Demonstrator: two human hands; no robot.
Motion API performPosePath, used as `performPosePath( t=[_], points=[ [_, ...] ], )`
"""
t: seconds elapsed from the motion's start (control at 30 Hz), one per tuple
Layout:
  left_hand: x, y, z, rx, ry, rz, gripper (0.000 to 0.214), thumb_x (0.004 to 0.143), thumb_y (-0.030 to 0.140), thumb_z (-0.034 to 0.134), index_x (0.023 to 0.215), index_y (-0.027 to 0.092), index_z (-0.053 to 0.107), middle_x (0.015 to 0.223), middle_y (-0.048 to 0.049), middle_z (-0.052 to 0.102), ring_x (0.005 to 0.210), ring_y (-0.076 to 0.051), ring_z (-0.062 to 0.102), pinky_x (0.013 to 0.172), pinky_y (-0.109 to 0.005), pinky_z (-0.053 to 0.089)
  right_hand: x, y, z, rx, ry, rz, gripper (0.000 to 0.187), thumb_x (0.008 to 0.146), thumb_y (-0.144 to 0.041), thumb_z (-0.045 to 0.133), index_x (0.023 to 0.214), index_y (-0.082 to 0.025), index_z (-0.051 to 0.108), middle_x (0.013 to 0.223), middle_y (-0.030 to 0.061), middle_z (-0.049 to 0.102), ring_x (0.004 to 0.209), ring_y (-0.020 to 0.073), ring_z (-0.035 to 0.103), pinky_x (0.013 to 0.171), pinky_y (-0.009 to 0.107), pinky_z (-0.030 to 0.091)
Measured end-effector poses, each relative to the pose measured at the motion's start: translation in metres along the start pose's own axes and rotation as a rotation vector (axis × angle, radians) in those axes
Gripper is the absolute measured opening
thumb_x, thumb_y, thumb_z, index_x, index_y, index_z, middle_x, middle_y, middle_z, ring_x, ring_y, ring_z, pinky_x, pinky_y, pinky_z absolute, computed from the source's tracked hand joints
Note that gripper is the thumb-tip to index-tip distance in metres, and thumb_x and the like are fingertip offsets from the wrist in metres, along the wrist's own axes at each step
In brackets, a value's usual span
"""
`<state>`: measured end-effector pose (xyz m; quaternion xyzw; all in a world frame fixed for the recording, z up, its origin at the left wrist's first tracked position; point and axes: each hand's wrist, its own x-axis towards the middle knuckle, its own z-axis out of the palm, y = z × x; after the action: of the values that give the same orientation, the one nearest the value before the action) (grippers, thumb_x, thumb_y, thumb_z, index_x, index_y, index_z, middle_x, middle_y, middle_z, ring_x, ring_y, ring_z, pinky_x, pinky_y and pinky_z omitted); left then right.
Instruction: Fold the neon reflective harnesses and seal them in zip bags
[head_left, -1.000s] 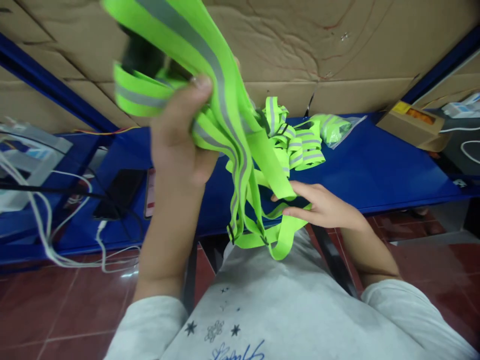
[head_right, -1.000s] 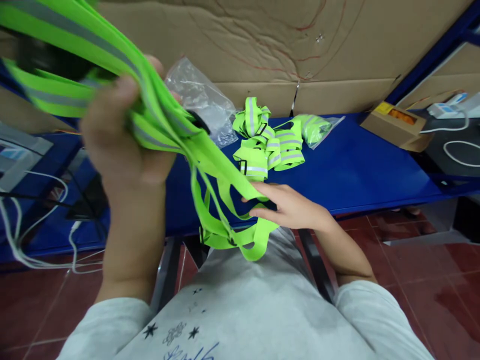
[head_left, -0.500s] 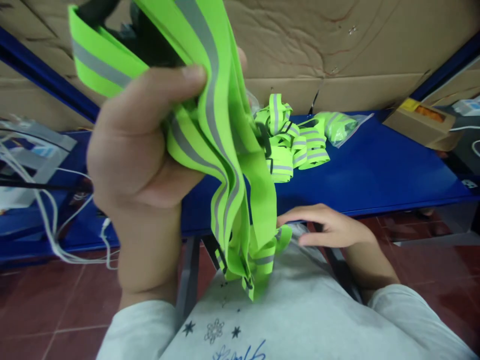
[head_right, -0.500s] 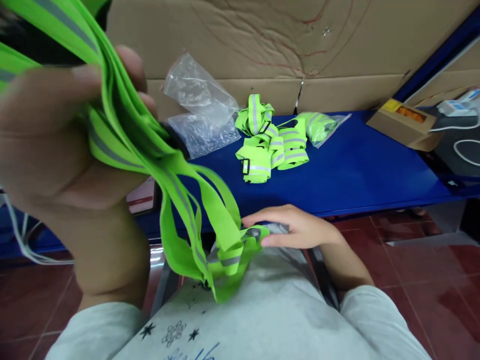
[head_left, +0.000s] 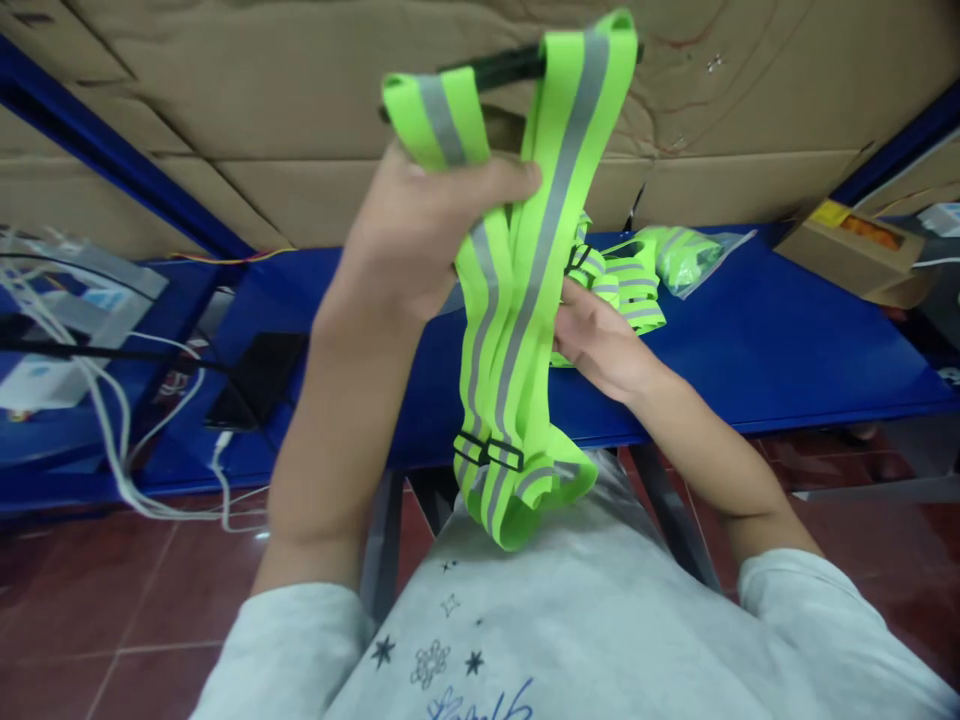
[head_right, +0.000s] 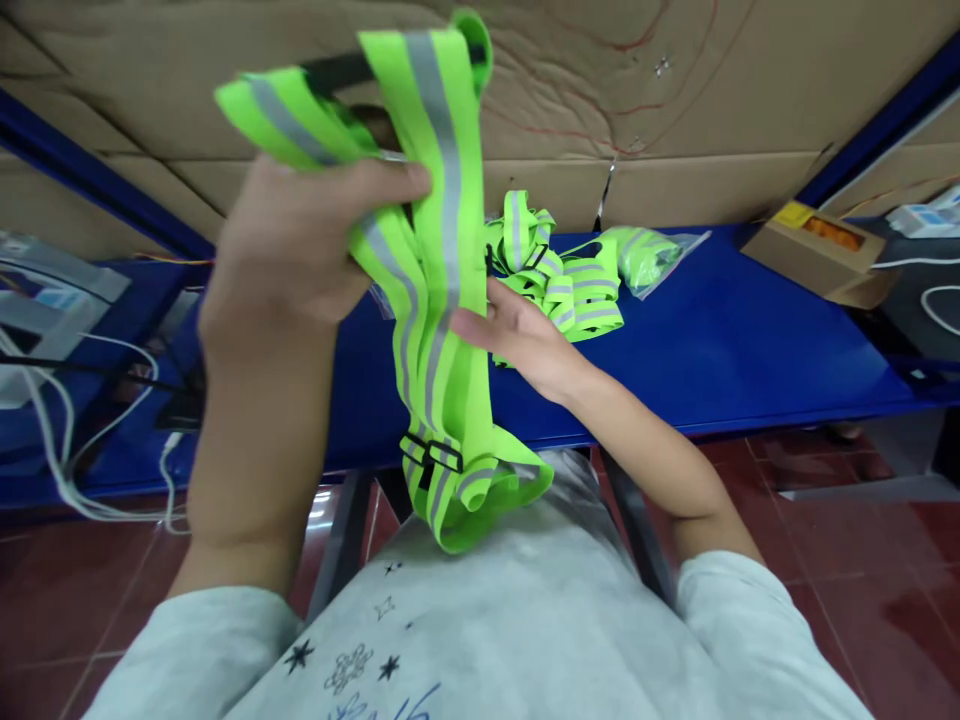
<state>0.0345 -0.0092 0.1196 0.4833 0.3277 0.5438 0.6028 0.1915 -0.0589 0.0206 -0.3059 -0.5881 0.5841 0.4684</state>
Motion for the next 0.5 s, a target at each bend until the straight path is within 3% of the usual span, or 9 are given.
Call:
performPosePath(
  t=[0.1,0.23,0.37,0.43,0.5],
  points=[
    [0.019,-0.028,-0.013,0.063,-0.096,0.132,0.013,0.077,0.011,0.083,0.083,0.020,0.075,0.091,0.0013,0.077,0.093,-0.023,0.075,0.087,-0.035,0.063,0.012,0.006,-0.004,-0.027,-0.078,0.071,0.054,0.077,-0.063,0.083,0.110,-0.020,0.077,0.116,0.0053,0.078,0.117,0.0268,0.071,0.109,0.044,0.055],
    [0.026,-0.065,-0.032,0.010,-0.116,0.062,0.020,0.075,0.021,0.086,0.093,0.018,0.076,0.096,-0.0005,0.079,0.090,-0.023,0.076,0.088,-0.039,0.063,0.012,-0.002,-0.038,-0.232,-0.279,0.185,0.056,0.078,-0.065,0.082,0.109,-0.019,0.078,0.112,0.0059,0.079,0.105,0.0238,0.074,0.098,0.039,0.060],
    [0.020,-0.084,-0.035,0.026,-0.244,-0.042,0.034,0.068,0.028,0.092,0.097,0.016,0.078,0.102,-0.0051,0.080,0.098,-0.026,0.076,0.096,-0.041,0.060,0.021,-0.024,-0.077,-0.313,-0.002,0.065,0.065,0.084,-0.078,0.068,0.123,-0.026,0.074,0.126,0.0062,0.074,0.114,0.0235,0.070,0.093,0.035,0.061],
    [0.016,-0.091,-0.033,0.058,-0.263,-0.082,0.041,0.065,0.028,0.094,0.101,0.017,0.078,0.107,-0.0065,0.080,0.103,-0.027,0.076,0.100,-0.043,0.058,0.030,-0.027,-0.084,-0.252,0.110,0.051,0.071,0.085,-0.086,0.057,0.118,-0.026,0.077,0.117,0.0064,0.077,0.112,0.0249,0.071,0.090,0.035,0.061],
    [0.013,-0.098,-0.031,0.122,-0.263,-0.088,0.044,0.064,0.027,0.093,0.105,0.017,0.078,0.111,-0.0069,0.080,0.109,-0.028,0.074,0.104,-0.044,0.055,0.036,-0.023,-0.084,-0.251,0.160,0.090,0.068,0.086,-0.085,0.057,0.105,-0.024,0.080,0.103,0.0056,0.079,0.105,0.0252,0.073,0.090,0.036,0.060]
  ],
)
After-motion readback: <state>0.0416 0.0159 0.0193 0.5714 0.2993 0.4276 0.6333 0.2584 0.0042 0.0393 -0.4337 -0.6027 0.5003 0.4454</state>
